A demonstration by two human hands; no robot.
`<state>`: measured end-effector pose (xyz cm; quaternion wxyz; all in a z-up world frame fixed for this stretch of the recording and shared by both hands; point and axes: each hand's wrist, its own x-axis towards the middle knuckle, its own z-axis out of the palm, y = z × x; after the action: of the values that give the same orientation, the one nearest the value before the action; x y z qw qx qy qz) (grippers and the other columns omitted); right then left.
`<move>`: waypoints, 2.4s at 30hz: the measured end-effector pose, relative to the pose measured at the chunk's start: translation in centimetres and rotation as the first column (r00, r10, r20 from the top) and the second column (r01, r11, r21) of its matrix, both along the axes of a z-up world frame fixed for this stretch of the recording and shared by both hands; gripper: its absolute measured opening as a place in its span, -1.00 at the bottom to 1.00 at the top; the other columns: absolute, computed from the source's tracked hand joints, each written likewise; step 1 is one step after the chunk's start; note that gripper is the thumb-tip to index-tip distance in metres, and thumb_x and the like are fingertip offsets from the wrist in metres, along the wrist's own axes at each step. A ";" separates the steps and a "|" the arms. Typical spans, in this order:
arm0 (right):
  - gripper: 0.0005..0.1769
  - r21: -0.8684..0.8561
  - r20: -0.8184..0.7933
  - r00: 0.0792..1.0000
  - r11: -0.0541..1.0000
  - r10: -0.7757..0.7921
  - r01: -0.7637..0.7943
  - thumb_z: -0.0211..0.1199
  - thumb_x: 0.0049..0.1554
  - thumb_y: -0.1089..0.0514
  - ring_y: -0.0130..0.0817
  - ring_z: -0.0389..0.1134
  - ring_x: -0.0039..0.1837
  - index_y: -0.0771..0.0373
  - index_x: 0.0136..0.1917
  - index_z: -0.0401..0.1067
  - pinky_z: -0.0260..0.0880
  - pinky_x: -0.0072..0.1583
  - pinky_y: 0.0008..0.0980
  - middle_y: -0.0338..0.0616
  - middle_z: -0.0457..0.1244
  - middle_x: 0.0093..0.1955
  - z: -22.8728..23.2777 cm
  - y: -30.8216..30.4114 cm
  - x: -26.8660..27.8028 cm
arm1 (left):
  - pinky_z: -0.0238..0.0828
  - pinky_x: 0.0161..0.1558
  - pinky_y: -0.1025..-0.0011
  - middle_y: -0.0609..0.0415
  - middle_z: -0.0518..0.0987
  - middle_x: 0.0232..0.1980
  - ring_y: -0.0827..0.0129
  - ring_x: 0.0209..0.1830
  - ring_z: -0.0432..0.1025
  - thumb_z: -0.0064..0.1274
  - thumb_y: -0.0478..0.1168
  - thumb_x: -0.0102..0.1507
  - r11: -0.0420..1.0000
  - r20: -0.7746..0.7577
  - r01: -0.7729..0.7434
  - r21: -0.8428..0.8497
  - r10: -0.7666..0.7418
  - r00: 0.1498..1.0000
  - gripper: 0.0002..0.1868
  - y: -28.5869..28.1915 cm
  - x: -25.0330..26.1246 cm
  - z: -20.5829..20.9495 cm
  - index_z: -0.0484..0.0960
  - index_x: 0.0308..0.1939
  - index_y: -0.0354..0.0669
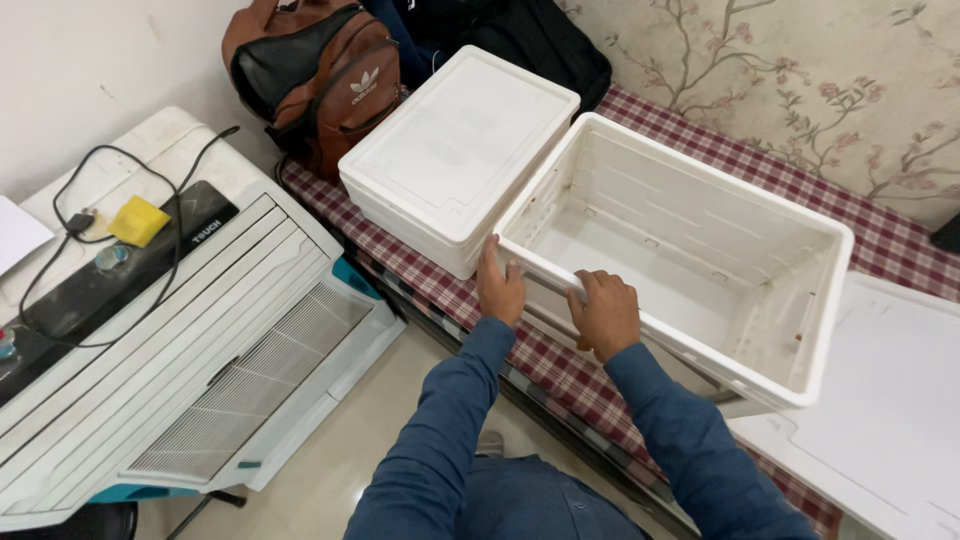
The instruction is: The person assembles a white plastic cooler on a checkered tablecloth. They place the lid on the base, open it, attach the side handles, and then close the lid. The person repeats the process with a second cooler, demonstrating the assembly steps.
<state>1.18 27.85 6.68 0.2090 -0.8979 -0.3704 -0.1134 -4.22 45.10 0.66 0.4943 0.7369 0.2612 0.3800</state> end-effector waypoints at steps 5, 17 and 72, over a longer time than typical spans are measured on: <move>-0.63 0.031 0.053 0.998 0.999 -0.019 0.018 0.32 0.15 -0.03 -0.13 0.38 0.07 0.23 0.13 0.56 0.27 0.07 -0.12 -0.07 0.40 -0.02 -0.8 5.6 -0.5 | 0.27 0.38 0.24 -0.17 0.36 0.49 0.13 0.46 0.30 -0.12 -0.38 0.39 0.951 0.105 0.119 -0.286 -0.092 0.990 -0.36 4.0 0.8 -2.6 0.12 0.56 -0.26; -0.68 0.020 0.079 0.994 0.997 -0.071 0.070 0.34 0.16 -0.08 -0.21 0.41 0.00 0.16 0.04 0.59 0.23 0.07 -0.15 -0.19 0.42 -0.06 -1.7 11.9 -0.2 | 0.31 0.35 0.27 -0.13 0.37 0.48 0.18 0.40 0.34 -0.16 -0.40 0.37 0.907 0.081 0.256 -0.334 -0.243 0.967 -0.36 5.3 0.6 -2.2 0.12 0.56 -0.28; -0.69 -0.001 -0.452 0.889 0.997 -0.073 0.082 0.29 0.17 -0.03 -0.17 0.48 0.06 0.19 0.06 0.60 0.46 0.09 -0.20 -0.08 0.46 0.03 3.1 10.1 12.8 | 0.47 0.13 0.27 -0.12 0.65 0.07 0.09 0.08 0.56 0.19 -0.20 0.17 0.917 -0.366 0.387 -0.097 -0.394 0.843 -0.37 11.1 10.7 2.5 0.45 0.32 -0.30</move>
<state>13.96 37.94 9.82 0.2929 -0.9117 -0.2747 0.0866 6.51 56.21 3.14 0.5084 0.8291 0.1996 0.1195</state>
